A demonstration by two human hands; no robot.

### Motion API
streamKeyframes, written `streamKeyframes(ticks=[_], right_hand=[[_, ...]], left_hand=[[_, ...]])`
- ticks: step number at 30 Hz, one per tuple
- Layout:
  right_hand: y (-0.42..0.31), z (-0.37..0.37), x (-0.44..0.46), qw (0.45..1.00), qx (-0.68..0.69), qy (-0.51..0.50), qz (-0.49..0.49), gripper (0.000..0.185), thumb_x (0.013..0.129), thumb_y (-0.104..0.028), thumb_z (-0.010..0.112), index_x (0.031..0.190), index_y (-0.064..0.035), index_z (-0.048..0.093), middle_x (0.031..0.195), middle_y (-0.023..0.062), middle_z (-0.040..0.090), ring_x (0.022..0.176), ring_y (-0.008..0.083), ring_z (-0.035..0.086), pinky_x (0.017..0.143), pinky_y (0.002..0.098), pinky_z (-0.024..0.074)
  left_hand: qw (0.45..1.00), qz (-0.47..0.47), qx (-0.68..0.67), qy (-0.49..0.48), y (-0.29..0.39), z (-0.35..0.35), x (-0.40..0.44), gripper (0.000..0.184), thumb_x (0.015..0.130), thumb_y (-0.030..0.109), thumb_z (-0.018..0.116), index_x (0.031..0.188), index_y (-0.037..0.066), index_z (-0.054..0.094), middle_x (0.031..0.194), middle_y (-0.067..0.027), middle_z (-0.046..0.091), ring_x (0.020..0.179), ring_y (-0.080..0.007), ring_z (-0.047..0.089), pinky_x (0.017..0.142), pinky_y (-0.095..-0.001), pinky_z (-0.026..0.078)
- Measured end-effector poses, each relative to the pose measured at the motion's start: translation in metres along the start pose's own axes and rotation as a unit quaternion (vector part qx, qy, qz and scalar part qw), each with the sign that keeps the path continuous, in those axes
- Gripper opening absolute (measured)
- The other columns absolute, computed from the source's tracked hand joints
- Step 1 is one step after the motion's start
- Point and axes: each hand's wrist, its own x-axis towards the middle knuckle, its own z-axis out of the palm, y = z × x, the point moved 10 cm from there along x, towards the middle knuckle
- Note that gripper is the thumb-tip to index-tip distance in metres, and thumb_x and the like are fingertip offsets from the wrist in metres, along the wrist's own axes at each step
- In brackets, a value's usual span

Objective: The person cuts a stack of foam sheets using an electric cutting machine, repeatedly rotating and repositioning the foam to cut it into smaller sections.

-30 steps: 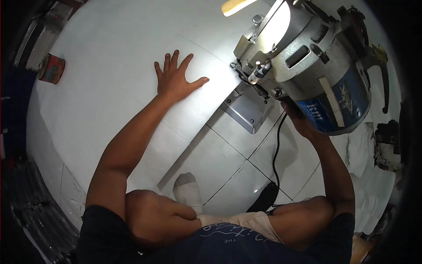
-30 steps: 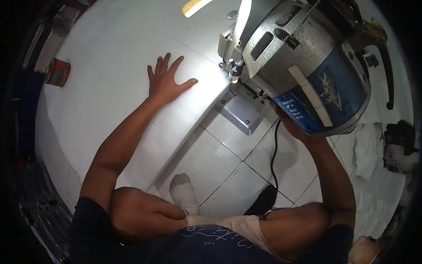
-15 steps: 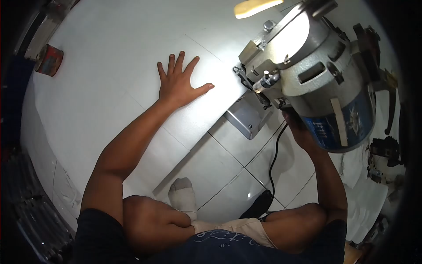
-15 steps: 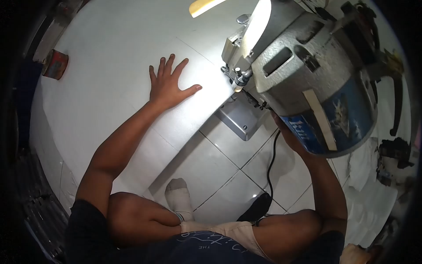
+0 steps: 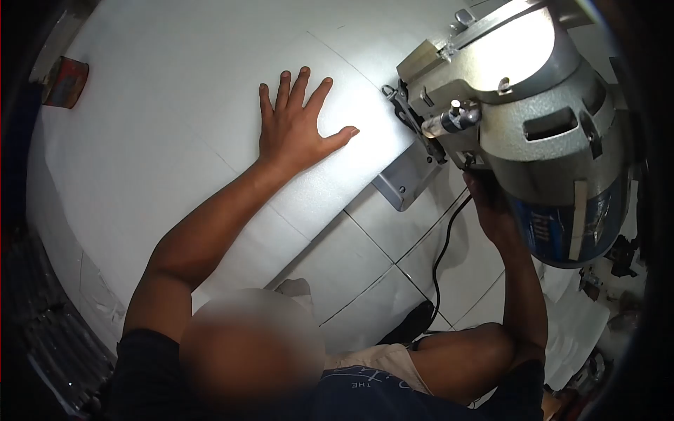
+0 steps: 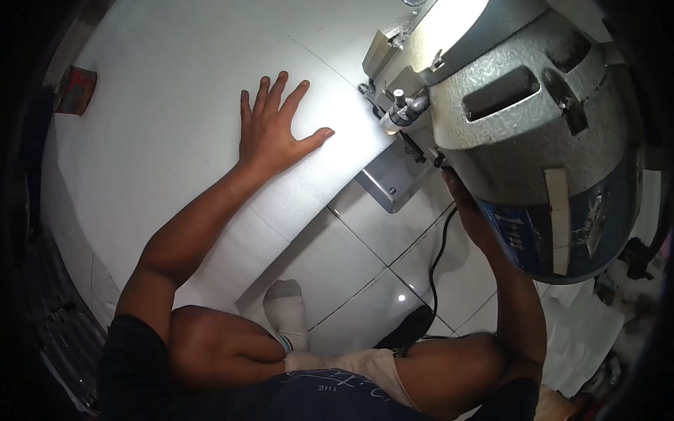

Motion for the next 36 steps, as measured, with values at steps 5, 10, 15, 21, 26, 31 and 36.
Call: streamKeyframes(ticks=[5, 10, 15, 21, 26, 31, 36], right_hand=[[-0.004, -0.001, 0.003, 0.999, 0.024, 0.036, -0.019, 0.045, 0.102, -0.035, 0.056, 0.133, -0.0019, 0.055, 0.132, 0.0184, 0.059, 0.118, 0.0281, 0.055, 0.105, 0.0378, 0.0386], [-0.073, -0.026, -0.025, 0.910, -0.263, 0.252, -0.198, 0.030, 0.095, -0.032, 0.068, 0.116, -0.0113, 0.072, 0.103, 0.0057, 0.073, 0.097, 0.0188, 0.070, 0.085, 0.0359, 0.0537], [-0.072, -0.037, -0.013, 0.966, -0.024, 0.191, -0.174, 0.028, 0.096, -0.030, 0.067, 0.116, -0.0107, 0.072, 0.104, 0.0042, 0.073, 0.094, 0.0178, 0.071, 0.080, 0.0337, 0.0551], [-0.098, -0.042, -0.025, 0.930, -0.080, 0.213, -0.289, 0.020, 0.095, -0.019, 0.068, 0.111, -0.0069, 0.073, 0.103, 0.0083, 0.074, 0.093, 0.0212, 0.071, 0.080, 0.0362, 0.0550], [-0.090, -0.042, -0.024, 0.936, -0.063, 0.249, -0.239, 0.023, 0.093, -0.019, 0.071, 0.109, -0.0028, 0.071, 0.104, 0.0108, 0.074, 0.093, 0.0242, 0.070, 0.081, 0.0372, 0.0534], [-0.061, -0.032, -0.008, 0.984, 0.017, 0.150, -0.099, 0.038, 0.099, -0.030, 0.060, 0.126, -0.0017, 0.062, 0.123, 0.0195, 0.065, 0.115, 0.0349, 0.061, 0.098, 0.0409, 0.0452], [-0.073, -0.035, -0.011, 0.980, 0.021, 0.157, -0.118, 0.038, 0.100, -0.028, 0.060, 0.125, -0.0009, 0.061, 0.125, 0.0193, 0.064, 0.114, 0.0326, 0.061, 0.098, 0.0405, 0.0446]], left_hand=[[1.000, 0.012, 0.006, 0.019, 0.006, -0.006, -0.004, 0.086, 0.081, 0.072, 0.061, 0.142, 0.013, 0.052, 0.150, -0.0251, 0.039, 0.144, -0.0464, 0.027, 0.114, -0.0706, 0.012], [0.999, 0.023, 0.007, 0.045, 0.013, -0.013, -0.007, 0.085, 0.081, 0.072, 0.060, 0.142, 0.013, 0.053, 0.150, -0.0242, 0.040, 0.144, -0.0458, 0.028, 0.114, -0.0702, 0.011], [0.999, 0.006, -0.005, 0.034, 0.012, -0.033, -0.005, 0.085, 0.080, 0.072, 0.060, 0.143, 0.014, 0.052, 0.152, -0.0213, 0.037, 0.146, -0.0430, 0.025, 0.116, -0.0665, 0.011], [0.999, 0.008, -0.033, 0.036, 0.014, -0.035, -0.005, 0.085, 0.080, 0.071, 0.060, 0.142, 0.014, 0.053, 0.152, -0.0208, 0.037, 0.146, -0.0428, 0.023, 0.116, -0.0678, 0.009], [0.999, 0.007, -0.032, 0.037, 0.012, -0.034, -0.006, 0.087, 0.080, 0.073, 0.059, 0.144, 0.015, 0.051, 0.153, -0.0198, 0.037, 0.147, -0.0411, 0.023, 0.117, -0.0659, 0.009], [0.999, 0.011, -0.023, 0.026, 0.014, -0.034, -0.003, 0.086, 0.081, 0.074, 0.057, 0.144, 0.016, 0.050, 0.154, -0.0201, 0.036, 0.146, -0.0429, 0.024, 0.116, -0.0676, 0.009], [0.998, 0.018, 0.003, 0.059, 0.018, -0.046, -0.009, 0.085, 0.080, 0.075, 0.059, 0.142, 0.017, 0.052, 0.153, -0.0186, 0.039, 0.145, -0.0423, 0.028, 0.116, -0.0666, 0.014]])
